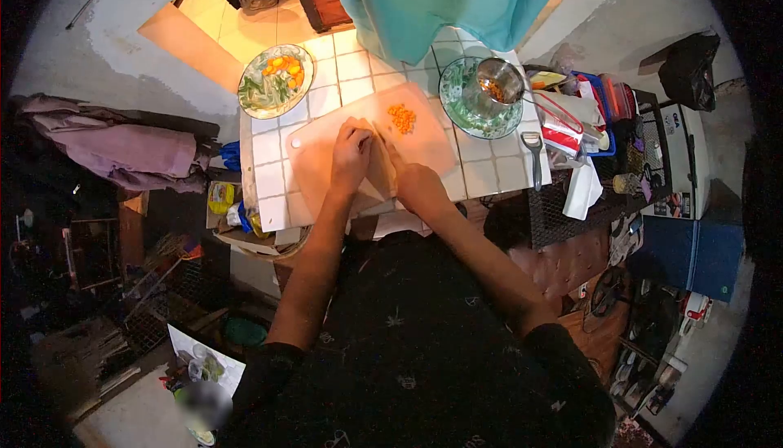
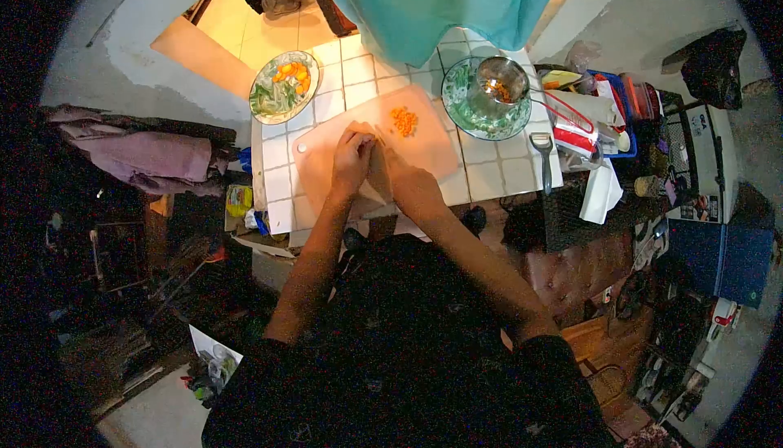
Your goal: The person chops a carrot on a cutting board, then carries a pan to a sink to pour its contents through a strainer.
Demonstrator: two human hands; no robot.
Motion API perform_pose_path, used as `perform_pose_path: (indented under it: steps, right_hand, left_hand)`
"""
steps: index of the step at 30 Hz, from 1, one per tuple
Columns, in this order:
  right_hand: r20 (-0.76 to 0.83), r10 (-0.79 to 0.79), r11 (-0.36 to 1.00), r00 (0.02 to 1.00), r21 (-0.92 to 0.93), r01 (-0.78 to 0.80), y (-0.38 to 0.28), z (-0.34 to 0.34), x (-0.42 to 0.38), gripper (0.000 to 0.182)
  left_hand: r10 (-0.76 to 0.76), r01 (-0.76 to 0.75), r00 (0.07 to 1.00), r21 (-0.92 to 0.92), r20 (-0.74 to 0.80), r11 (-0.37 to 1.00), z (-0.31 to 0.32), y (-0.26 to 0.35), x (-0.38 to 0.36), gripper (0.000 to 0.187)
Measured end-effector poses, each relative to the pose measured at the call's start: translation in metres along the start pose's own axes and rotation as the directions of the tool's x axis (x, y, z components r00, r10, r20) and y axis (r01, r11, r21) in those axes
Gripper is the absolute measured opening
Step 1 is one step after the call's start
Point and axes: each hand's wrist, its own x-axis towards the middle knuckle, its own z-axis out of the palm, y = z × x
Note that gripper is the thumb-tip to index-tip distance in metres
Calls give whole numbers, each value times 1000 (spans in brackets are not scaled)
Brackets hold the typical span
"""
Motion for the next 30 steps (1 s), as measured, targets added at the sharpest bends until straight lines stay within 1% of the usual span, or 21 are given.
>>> perform_pose_path:
  steps: [1,2,3,4,6,8,11,13,17,20,22,24,26,27,28,29,30]
  right_hand:
    - [-15,10,999,1000,46,-9,1,1,-2,71]
    - [-13,5,999,1000,46,-4,2,2,-3,71]
    - [24,32,999,999,17,-32,1,-1,-5,73]
    - [59,61,998,996,-14,-60,1,-2,-7,76]
    - [85,64,998,994,-32,-61,-1,1,-8,75]
    - [109,67,997,992,-49,-62,-4,2,-10,75]
    - [101,29,999,994,-17,-28,-9,1,-11,78]
    - [151,65,997,986,-59,-57,-10,2,-9,75]
    - [153,68,997,986,-55,-60,-15,-3,-9,70]
    - [119,54,996,991,-77,-45,-6,13,-2,66]
    - [-15,-37,999,999,-39,36,2,18,8,71]
    - [-31,-26,999,999,-42,25,7,8,11,70]
    - [-31,-24,999,999,-46,22,11,0,8,70]
    - [-31,13,1000,999,-16,-13,12,-4,2,69]
    - [-27,51,999,998,14,-51,13,-5,-3,69]
    - [-25,45,999,999,13,-44,11,-1,-9,69]
    - [-52,-5,1000,999,25,6,11,5,-14,68]
  left_hand:
    - [-50,50,999,-24,16,998,-3,1,-2,16]
    - [-103,104,994,-47,33,993,-5,1,-4,17]
    - [-106,107,994,-46,31,993,-7,0,-5,17]
    - [-79,80,996,-43,28,996,-8,0,-5,16]
    - [-54,55,998,-42,25,998,-8,1,-5,16]
    - [3,-3,1000,-37,-13,999,-8,4,-4,15]
    - [4,-3,1000,-4,3,1000,-7,1,-6,16]
    - [7,-7,1000,1,-6,1000,-7,1,-5,15]
    - [35,-35,999,24,-28,999,-6,2,-4,15]
    - [-6,6,1000,15,-4,1000,-7,4,-4,14]
    - [-10,10,1000,-12,8,1000,0,-7,-10,14]
    - [7,-7,1000,-33,-2,999,0,-13,1,14]
    - [71,-71,995,-2,69,997,-6,-8,1,16]
    - [70,-70,996,4,59,998,-14,0,3,16]
    - [-73,73,997,-90,5,993,-24,9,4,17]
    - [-217,207,976,-191,-32,959,-32,17,4,18]
    - [-217,207,976,-189,-34,960,-38,13,1,18]
